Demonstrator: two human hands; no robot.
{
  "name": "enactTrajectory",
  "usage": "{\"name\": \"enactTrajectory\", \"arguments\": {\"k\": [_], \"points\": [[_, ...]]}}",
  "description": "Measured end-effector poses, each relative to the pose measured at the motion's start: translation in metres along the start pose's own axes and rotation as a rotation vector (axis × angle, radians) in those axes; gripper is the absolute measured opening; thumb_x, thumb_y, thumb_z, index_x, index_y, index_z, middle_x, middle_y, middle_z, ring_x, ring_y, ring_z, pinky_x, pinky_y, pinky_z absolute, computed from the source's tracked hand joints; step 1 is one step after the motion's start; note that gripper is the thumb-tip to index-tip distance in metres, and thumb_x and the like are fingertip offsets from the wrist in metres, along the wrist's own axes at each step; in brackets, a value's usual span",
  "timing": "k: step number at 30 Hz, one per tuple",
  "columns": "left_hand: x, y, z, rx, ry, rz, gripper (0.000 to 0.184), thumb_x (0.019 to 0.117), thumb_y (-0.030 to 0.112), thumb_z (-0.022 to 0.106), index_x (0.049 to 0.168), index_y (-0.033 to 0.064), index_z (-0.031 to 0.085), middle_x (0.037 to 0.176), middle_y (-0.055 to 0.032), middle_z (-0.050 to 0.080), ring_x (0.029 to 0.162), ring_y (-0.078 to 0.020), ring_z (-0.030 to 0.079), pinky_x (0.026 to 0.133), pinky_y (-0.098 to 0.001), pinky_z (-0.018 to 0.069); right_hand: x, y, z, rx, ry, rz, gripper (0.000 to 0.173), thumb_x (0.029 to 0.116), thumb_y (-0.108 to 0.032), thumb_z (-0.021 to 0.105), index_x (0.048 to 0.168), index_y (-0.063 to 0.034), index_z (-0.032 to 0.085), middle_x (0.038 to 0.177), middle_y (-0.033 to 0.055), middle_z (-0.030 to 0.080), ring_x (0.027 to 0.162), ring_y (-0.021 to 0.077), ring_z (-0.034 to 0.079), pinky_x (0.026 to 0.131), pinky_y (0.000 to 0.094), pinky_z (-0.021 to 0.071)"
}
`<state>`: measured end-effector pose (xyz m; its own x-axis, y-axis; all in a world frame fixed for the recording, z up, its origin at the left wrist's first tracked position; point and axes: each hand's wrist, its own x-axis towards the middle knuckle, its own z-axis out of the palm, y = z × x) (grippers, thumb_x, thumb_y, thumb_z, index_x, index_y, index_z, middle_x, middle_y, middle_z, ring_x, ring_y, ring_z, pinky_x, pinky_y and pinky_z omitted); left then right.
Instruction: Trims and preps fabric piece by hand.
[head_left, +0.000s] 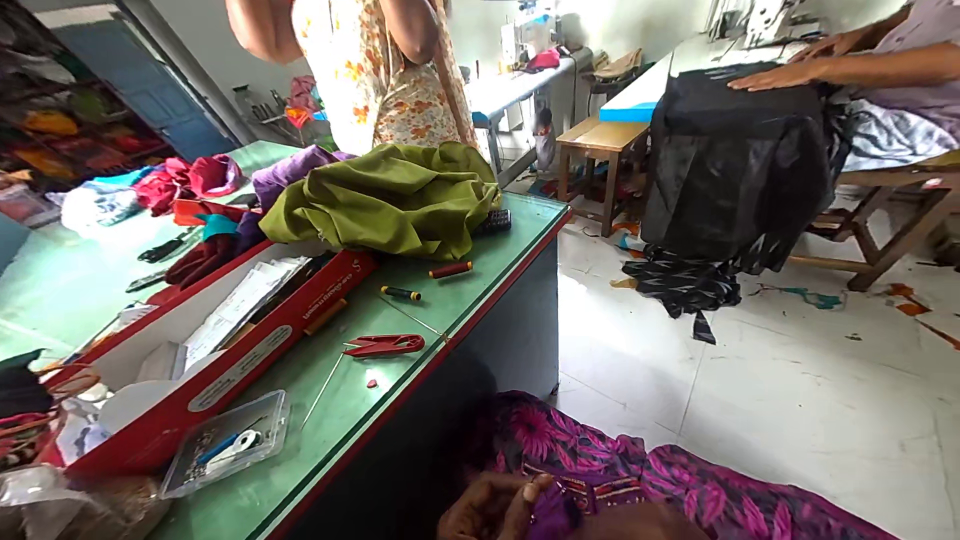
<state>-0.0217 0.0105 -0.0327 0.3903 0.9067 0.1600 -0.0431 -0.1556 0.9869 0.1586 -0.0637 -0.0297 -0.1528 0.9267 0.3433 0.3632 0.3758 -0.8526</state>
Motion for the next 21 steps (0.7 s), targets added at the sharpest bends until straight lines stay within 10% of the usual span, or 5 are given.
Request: {"name": "enactTrajectory", "arguments": {"k": [4, 10, 21], "points": [[-0.004, -0.009, -0.001, 0.263, -0.145, 0.069, 0.014, 0.0923, 0.009, 0.070, 0.093, -0.0040, 0.075, 0.086, -0.0011, 0.074, 0.075, 0.0061, 0.059, 0.070, -0.0136, 0.0483, -0.002, 0.001, -0.017, -0.044, 0.073, -0.024, 0.027, 0.1040, -0.016, 0.056, 0.097, 0.0042, 0.073, 0.082, 0.0151, 0.072, 0.067, 0.0164, 0.067, 0.066, 0.0271, 0.0548], [-0.008, -0.001, 0.005, -0.091, -0.356, -0.210, 0.010, 0.0959, 0.001, 0.062, 0.096, 0.0049, 0.072, 0.087, 0.0110, 0.074, 0.080, 0.0053, 0.068, 0.075, -0.0158, 0.0553, 0.001, 0.030, -0.015, -0.059, 0.252, -0.075, 0.036, 0.1081, -0.030, 0.048, 0.097, -0.0012, 0.067, 0.076, 0.0082, 0.063, 0.064, 0.0025, 0.055, 0.061, 0.0112, 0.0446], [-0.013, 0.005, 0.012, -0.075, -0.384, -0.212, 0.014, 0.0970, 0.001, 0.060, 0.098, 0.0052, 0.073, 0.091, 0.0091, 0.076, 0.084, 0.0025, 0.071, 0.077, -0.0176, 0.0578, 0.002, 0.040, -0.005, -0.058, 0.244, -0.017, 0.035, 0.1077, -0.028, 0.049, 0.098, -0.0014, 0.069, 0.075, 0.0072, 0.064, 0.062, 0.0057, 0.055, 0.060, 0.0160, 0.0458]]}}
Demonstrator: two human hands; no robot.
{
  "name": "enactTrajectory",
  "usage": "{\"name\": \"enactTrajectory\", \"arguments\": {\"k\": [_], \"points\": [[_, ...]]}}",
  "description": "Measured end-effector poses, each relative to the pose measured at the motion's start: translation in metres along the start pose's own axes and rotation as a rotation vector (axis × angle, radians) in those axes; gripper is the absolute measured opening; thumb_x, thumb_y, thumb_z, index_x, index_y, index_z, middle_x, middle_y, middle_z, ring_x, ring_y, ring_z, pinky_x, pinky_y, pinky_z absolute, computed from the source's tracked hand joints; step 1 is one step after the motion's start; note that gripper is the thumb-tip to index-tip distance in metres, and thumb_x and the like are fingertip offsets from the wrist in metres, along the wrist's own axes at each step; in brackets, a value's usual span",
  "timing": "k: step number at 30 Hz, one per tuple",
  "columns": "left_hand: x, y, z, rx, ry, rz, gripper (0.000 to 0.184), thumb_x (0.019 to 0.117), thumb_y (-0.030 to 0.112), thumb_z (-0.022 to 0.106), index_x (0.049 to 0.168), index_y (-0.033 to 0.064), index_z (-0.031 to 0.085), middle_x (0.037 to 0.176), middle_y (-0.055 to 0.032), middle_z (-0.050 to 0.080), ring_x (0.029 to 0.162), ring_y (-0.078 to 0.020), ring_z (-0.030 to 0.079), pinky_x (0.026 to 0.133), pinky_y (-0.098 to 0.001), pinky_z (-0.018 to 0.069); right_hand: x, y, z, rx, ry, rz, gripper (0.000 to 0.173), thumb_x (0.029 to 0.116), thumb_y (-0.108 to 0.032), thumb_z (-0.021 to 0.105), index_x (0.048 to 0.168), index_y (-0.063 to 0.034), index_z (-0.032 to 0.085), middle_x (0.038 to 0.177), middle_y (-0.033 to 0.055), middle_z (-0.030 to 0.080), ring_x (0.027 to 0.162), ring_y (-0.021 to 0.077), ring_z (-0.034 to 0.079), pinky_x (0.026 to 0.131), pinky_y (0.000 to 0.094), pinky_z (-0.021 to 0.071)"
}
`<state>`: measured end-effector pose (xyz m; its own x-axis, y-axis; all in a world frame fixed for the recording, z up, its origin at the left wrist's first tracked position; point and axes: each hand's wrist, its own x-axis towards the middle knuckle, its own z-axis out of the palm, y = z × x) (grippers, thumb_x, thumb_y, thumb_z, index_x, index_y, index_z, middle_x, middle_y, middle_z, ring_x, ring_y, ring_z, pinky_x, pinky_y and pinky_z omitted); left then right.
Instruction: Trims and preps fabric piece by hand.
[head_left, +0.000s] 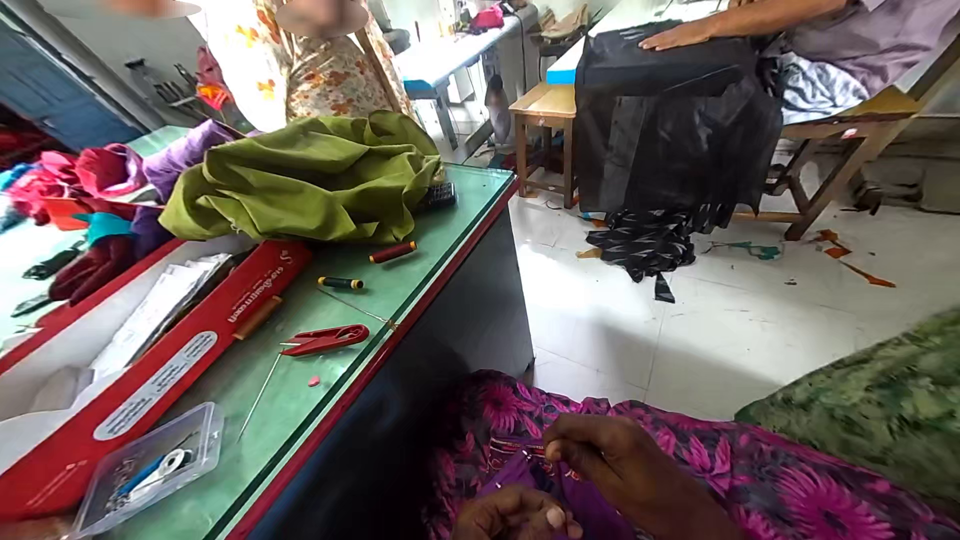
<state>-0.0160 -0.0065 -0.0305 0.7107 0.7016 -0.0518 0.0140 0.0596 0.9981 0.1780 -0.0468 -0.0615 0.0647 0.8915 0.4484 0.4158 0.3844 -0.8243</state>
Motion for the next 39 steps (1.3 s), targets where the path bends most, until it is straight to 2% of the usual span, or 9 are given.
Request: {"name": "enactTrajectory", "arguments": {"k": [4, 15, 21, 23, 26, 30, 35, 37, 39], "points": [[-0.001, -0.004, -0.002, -0.018, -0.017, 0.050, 0.024, 0.0998, 0.001, 0.051, 0.098, 0.0063, 0.074, 0.093, 0.0091, 0.076, 0.089, -0.0001, 0.072, 0.084, -0.0220, 0.0588, 0.000, -0.001, 0.002, -0.014, -0.007, 0.018, 0.032, 0.1070, -0.026, 0.051, 0.097, -0.0013, 0.070, 0.075, 0.0079, 0.065, 0.061, 0.0075, 0.056, 0.059, 0.0181, 0.0471], [0.000, -0.001, 0.001, 0.077, 0.030, 0.055, 0.009, 0.0900, -0.002, 0.066, 0.094, 0.0006, 0.074, 0.087, 0.0090, 0.075, 0.079, 0.0079, 0.066, 0.071, -0.0125, 0.0525, 0.000, -0.006, 0.000, -0.003, -0.009, 0.041, 0.031, 0.1062, -0.026, 0.053, 0.098, -0.0027, 0.072, 0.077, 0.0061, 0.066, 0.063, 0.0047, 0.056, 0.061, 0.0164, 0.0469], [0.004, -0.002, 0.001, 0.122, 0.135, 0.069, 0.008, 0.0859, -0.002, 0.071, 0.089, 0.0052, 0.071, 0.085, 0.0113, 0.074, 0.074, 0.0096, 0.063, 0.068, -0.0111, 0.0496, 0.002, -0.009, -0.002, 0.056, 0.152, -0.012, 0.031, 0.1023, -0.028, 0.060, 0.094, -0.0003, 0.070, 0.078, 0.0051, 0.067, 0.067, -0.0024, 0.058, 0.064, 0.0097, 0.0466], [0.005, -0.004, 0.000, 0.115, 0.142, 0.104, 0.009, 0.0862, -0.001, 0.070, 0.089, 0.0072, 0.071, 0.090, 0.0107, 0.075, 0.080, 0.0087, 0.065, 0.071, -0.0116, 0.0514, 0.002, -0.008, -0.002, 0.114, 0.190, -0.033, 0.030, 0.1009, -0.029, 0.063, 0.092, -0.0006, 0.068, 0.076, 0.0033, 0.066, 0.066, -0.0050, 0.056, 0.062, 0.0083, 0.0449], [0.009, -0.008, -0.001, 0.123, 0.133, 0.184, 0.006, 0.0875, 0.002, 0.070, 0.088, 0.0083, 0.068, 0.095, 0.0114, 0.072, 0.085, 0.0103, 0.060, 0.070, -0.0106, 0.0456, 0.004, -0.007, 0.001, 0.234, 0.236, -0.048, 0.028, 0.0983, -0.032, 0.067, 0.092, -0.0049, 0.067, 0.077, -0.0042, 0.065, 0.068, -0.0107, 0.054, 0.062, 0.0061, 0.0451], [0.012, -0.011, -0.002, 0.067, 0.122, 0.255, 0.008, 0.0892, 0.006, 0.071, 0.087, 0.0129, 0.069, 0.097, 0.0146, 0.069, 0.085, 0.0126, 0.056, 0.069, -0.0074, 0.0432, 0.004, -0.011, 0.001, 0.355, 0.263, -0.026, 0.021, 0.0938, -0.032, 0.072, 0.092, -0.0124, 0.066, 0.081, -0.0128, 0.065, 0.073, -0.0136, 0.056, 0.065, 0.0057, 0.0475], [0.012, -0.012, -0.005, 0.007, 0.114, 0.260, 0.012, 0.0894, 0.008, 0.072, 0.085, 0.0182, 0.067, 0.094, 0.0168, 0.069, 0.084, 0.0124, 0.057, 0.068, -0.0078, 0.0438, 0.003, -0.015, 0.002, 0.483, 0.243, 0.024, 0.015, 0.0918, -0.031, 0.074, 0.091, -0.0173, 0.066, 0.084, -0.0181, 0.065, 0.075, -0.0136, 0.058, 0.066, 0.0074, 0.0504], [0.011, -0.011, -0.005, 0.004, 0.140, 0.253, 0.013, 0.0883, 0.007, 0.073, 0.085, 0.0186, 0.067, 0.093, 0.0171, 0.068, 0.082, 0.0123, 0.056, 0.066, -0.0080, 0.0428, 0.004, -0.014, 0.004, 0.562, 0.222, 0.035, 0.012, 0.0918, -0.032, 0.073, 0.093, -0.0212, 0.068, 0.087, -0.0200, 0.065, 0.080, -0.0129, 0.060, 0.071, 0.0088, 0.0525], [0.010, -0.012, -0.005, -0.001, 0.159, 0.242, 0.016, 0.0873, 0.006, 0.074, 0.086, 0.0201, 0.065, 0.091, 0.0173, 0.069, 0.081, 0.0120, 0.058, 0.066, -0.0084, 0.0439, 0.004, -0.012, 0.007, 0.696, 0.200, 0.041, 0.009, 0.0930, -0.031, 0.072, 0.096, -0.0233, 0.071, 0.094, -0.0175, 0.069, 0.088, -0.0084, 0.064, 0.078, 0.0123, 0.0544]]}}
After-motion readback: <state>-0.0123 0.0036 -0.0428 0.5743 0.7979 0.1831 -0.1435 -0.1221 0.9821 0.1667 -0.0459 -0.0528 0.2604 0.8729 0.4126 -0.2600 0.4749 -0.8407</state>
